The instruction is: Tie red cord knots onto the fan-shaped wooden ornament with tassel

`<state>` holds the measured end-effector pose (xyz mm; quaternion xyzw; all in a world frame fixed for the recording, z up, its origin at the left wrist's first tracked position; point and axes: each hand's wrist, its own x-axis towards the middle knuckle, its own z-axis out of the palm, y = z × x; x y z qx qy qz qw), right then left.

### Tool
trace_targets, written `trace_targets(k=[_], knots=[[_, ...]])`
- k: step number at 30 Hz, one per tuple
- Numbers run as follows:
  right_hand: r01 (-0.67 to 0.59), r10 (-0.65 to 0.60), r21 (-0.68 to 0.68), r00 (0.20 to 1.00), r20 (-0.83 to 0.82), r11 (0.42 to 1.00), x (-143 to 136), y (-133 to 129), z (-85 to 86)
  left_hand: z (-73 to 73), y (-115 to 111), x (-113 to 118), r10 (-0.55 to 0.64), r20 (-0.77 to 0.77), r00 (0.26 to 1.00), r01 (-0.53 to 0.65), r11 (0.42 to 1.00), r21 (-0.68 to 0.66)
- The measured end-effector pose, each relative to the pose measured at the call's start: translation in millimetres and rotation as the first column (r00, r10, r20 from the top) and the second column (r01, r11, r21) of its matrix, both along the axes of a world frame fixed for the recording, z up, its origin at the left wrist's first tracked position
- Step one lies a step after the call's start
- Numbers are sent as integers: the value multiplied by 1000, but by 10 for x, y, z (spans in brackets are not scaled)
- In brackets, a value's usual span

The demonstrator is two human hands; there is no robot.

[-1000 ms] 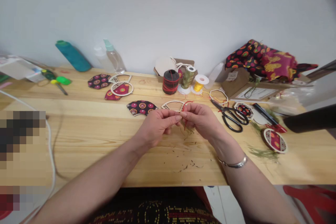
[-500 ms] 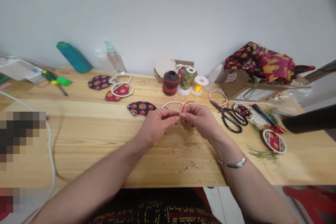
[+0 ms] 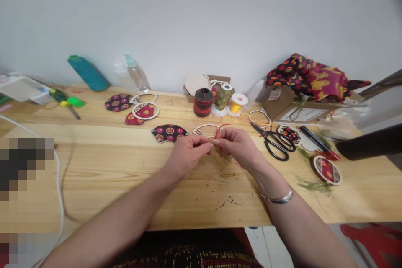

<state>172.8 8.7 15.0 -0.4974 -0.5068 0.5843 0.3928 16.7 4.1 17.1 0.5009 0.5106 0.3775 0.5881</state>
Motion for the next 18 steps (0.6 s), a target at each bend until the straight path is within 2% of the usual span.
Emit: trace_targets(k=[4,10,15,18], knots=[[2,-2,-5,1000,-5,1000,-8,0,-1,-30,9,10,34,98,995,-25,996,-87],[-64,64,-37,998,-11,997,12,-9,53,-12,21,11,93,142,986,-75,989,-126],[-83,76,27,979,189,996,98,13,82,-11,36,5,121,145,982,-103,987,-124],[-26,-11,110,946,325,994,124,18,77,-22,42,1,127,149,981,-111,988,-108]])
